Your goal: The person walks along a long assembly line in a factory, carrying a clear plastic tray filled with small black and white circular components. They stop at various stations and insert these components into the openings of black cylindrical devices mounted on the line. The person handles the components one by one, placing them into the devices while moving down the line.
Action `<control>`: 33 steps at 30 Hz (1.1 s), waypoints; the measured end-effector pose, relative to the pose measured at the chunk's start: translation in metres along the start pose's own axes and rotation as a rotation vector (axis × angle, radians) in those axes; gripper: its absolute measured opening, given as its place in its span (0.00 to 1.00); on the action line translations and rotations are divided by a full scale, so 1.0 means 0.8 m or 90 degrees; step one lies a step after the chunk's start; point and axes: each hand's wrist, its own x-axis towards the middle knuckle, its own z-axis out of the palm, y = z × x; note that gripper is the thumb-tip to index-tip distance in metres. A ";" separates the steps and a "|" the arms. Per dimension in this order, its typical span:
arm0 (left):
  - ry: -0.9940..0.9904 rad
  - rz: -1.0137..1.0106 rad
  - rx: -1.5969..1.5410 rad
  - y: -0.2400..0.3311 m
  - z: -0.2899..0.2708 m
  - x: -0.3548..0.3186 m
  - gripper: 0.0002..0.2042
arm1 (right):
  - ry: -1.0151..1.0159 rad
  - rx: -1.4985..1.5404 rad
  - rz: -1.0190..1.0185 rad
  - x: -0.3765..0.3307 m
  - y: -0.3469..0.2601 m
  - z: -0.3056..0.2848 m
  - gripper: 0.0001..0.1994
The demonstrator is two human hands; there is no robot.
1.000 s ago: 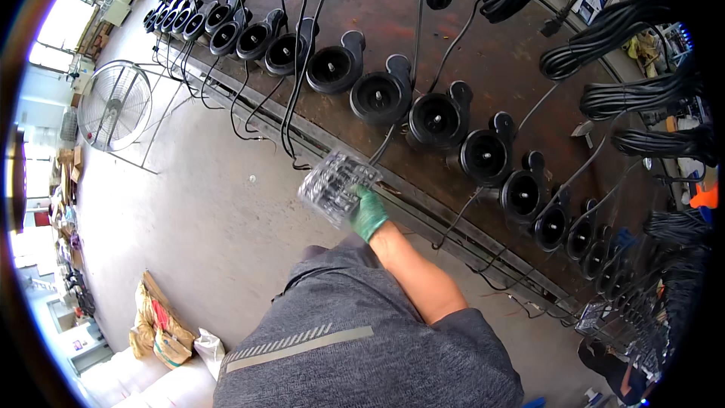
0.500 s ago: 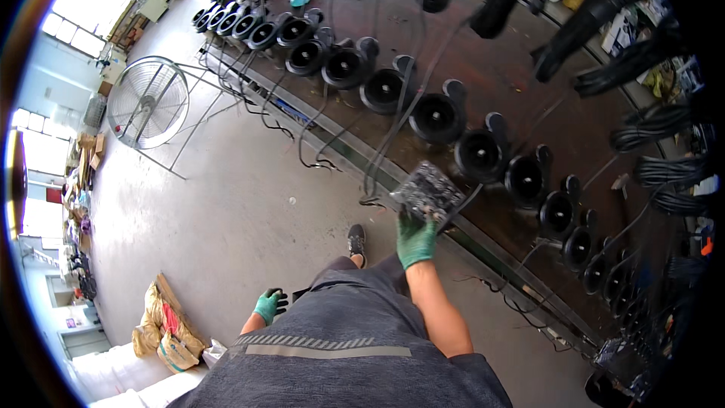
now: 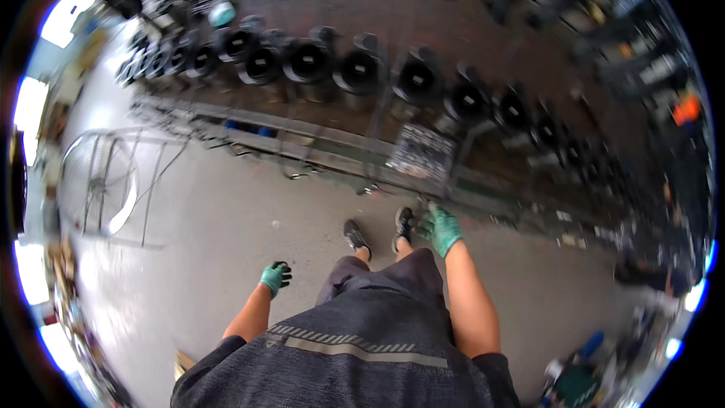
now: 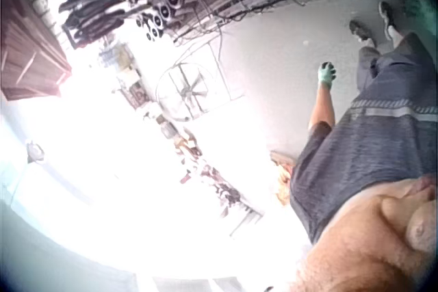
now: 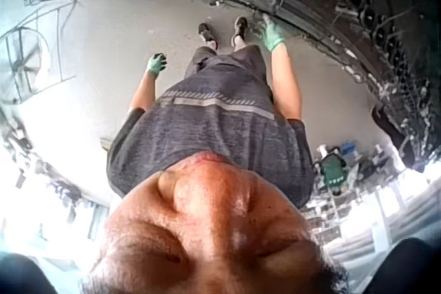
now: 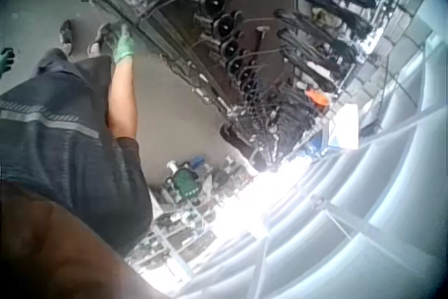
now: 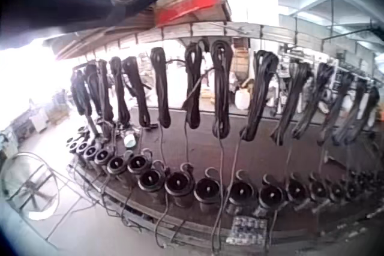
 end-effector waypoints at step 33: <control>-0.183 0.166 0.905 -0.103 0.545 -0.166 0.11 | 0.576 0.648 0.175 -0.469 0.862 -0.497 0.16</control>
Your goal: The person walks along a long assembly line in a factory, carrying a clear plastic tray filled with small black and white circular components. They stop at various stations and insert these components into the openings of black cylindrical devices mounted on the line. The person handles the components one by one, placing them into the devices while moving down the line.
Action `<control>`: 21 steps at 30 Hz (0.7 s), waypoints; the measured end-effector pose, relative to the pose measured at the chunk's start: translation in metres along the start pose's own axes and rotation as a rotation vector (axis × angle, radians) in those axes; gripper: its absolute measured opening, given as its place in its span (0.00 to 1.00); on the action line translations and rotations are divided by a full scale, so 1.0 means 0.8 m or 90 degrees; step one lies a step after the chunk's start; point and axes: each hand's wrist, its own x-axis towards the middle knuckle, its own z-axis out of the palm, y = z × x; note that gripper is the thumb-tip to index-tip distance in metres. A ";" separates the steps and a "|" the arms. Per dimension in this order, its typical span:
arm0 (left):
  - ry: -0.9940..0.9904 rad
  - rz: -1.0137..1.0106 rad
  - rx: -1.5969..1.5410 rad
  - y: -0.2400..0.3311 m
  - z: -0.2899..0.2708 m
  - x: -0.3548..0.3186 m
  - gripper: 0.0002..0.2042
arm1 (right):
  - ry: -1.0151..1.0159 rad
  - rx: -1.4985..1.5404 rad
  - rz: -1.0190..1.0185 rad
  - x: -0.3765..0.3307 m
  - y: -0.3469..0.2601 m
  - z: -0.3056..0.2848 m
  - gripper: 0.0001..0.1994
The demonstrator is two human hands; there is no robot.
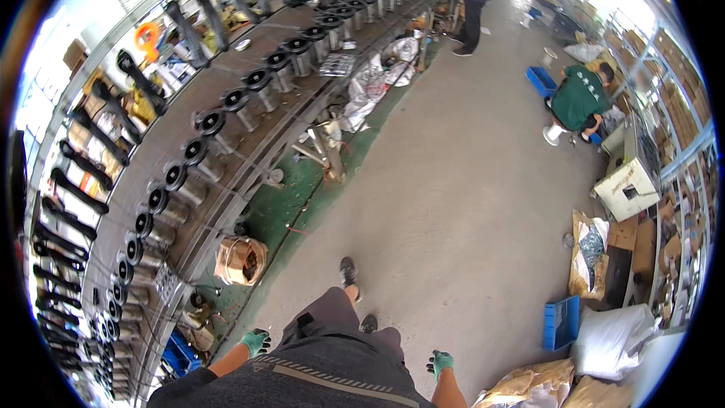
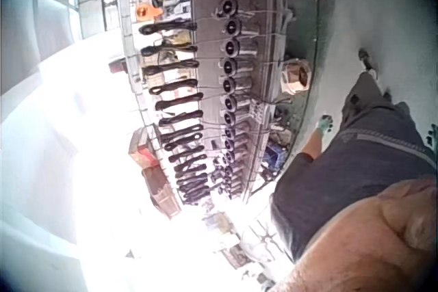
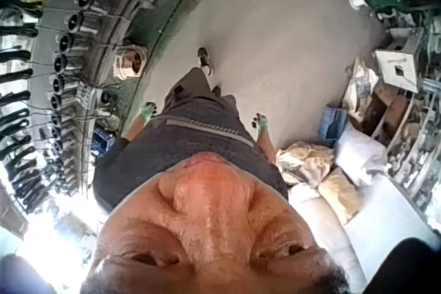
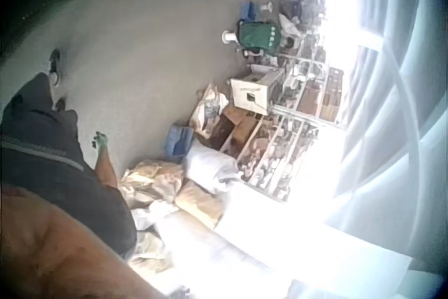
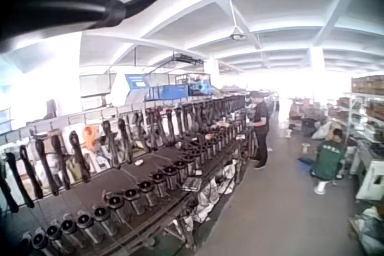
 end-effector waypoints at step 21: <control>-0.281 0.383 0.369 0.981 0.594 0.132 0.15 | 0.139 0.437 -0.041 0.140 -0.406 -0.120 0.15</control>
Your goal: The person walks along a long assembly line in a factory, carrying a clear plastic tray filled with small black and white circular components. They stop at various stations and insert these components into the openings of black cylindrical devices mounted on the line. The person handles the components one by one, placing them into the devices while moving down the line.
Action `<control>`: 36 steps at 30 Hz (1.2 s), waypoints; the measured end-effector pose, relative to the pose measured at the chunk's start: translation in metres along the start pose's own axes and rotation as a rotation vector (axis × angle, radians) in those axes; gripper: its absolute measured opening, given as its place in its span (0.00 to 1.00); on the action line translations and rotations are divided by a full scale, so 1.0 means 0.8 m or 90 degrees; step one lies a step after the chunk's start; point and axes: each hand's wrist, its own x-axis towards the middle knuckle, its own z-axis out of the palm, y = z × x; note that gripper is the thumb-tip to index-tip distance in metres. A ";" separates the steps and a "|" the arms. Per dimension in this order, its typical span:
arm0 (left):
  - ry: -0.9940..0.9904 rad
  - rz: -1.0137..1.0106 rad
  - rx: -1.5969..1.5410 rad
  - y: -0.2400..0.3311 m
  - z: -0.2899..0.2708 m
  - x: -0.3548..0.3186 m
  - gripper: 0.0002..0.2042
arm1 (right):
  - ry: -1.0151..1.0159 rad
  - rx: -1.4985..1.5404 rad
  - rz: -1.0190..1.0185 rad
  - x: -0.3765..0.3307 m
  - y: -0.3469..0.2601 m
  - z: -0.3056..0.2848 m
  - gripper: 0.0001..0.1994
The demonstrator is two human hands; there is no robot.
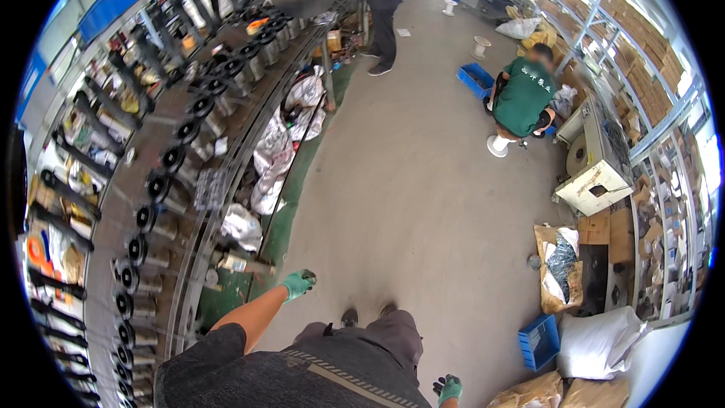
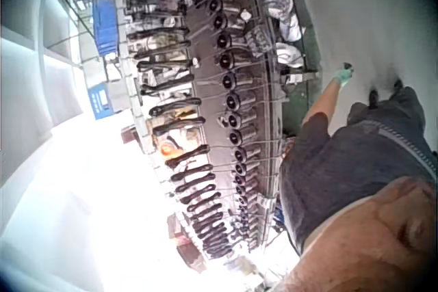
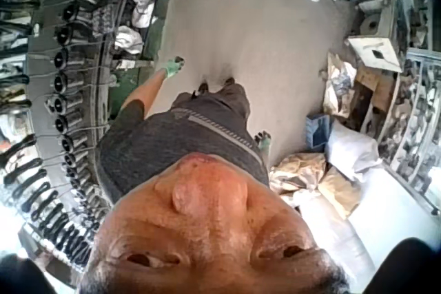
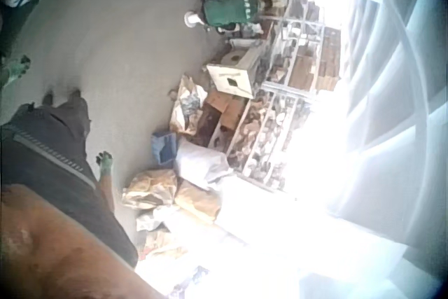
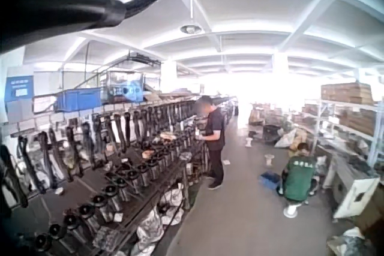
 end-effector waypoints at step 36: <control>0.055 0.025 -0.069 1.128 -0.209 1.071 0.12 | -0.290 -1.177 -0.576 0.615 -1.195 0.827 0.15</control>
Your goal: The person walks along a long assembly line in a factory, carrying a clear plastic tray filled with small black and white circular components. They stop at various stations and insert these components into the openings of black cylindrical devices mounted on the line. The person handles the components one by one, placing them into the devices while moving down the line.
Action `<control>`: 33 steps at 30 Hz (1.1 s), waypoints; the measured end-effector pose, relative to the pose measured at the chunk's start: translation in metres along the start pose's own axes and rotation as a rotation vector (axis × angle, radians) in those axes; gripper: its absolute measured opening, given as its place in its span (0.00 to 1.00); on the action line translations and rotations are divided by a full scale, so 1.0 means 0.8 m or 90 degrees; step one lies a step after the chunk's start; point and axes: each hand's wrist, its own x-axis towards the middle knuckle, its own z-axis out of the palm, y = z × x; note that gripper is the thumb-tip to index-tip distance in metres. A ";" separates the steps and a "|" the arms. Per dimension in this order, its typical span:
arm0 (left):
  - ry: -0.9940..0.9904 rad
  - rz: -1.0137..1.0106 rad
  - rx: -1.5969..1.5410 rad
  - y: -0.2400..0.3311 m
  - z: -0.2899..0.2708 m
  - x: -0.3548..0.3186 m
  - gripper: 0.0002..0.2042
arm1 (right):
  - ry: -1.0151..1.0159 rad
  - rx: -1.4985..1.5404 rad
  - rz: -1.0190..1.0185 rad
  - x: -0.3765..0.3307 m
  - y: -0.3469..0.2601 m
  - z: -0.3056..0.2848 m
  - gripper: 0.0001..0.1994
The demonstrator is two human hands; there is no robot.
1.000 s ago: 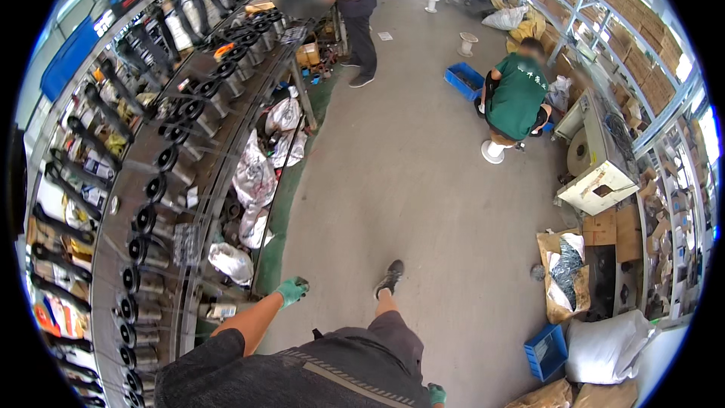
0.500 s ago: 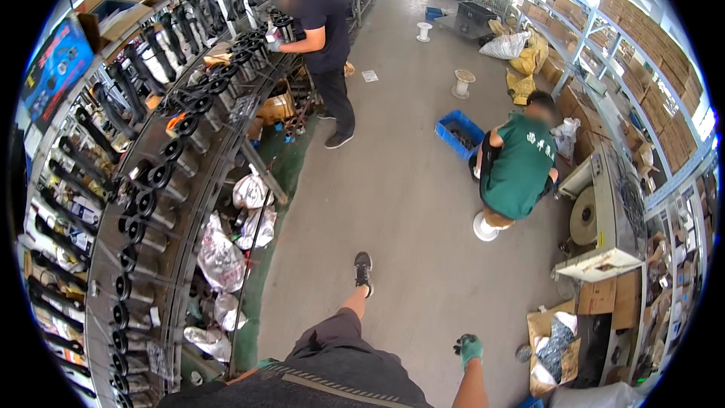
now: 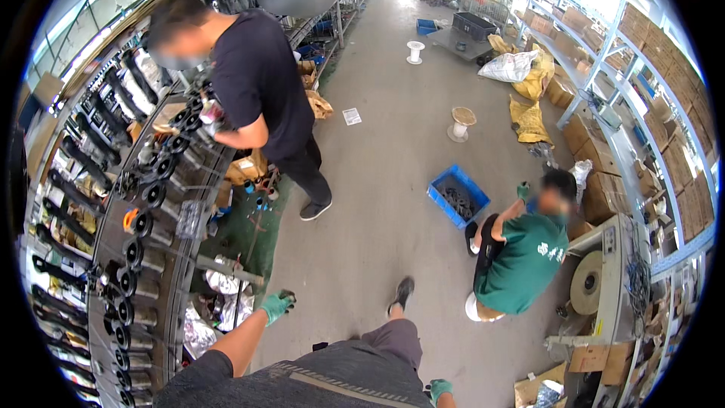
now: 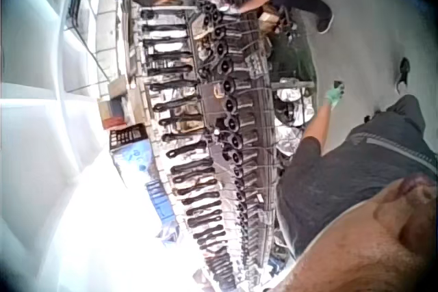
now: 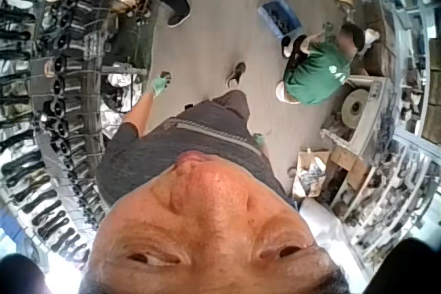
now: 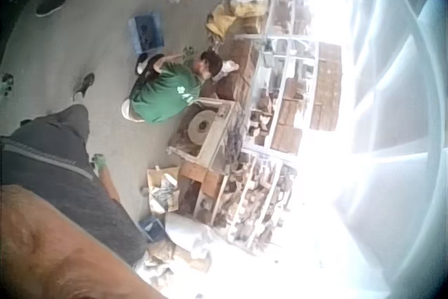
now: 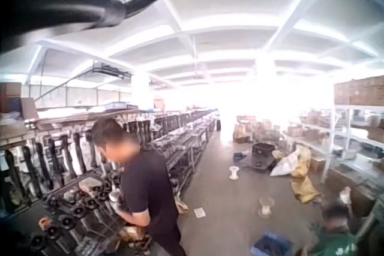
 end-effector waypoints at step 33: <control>0.238 0.051 -0.060 1.068 -0.069 1.116 0.13 | -0.158 0.080 0.215 1.093 0.318 -1.319 0.15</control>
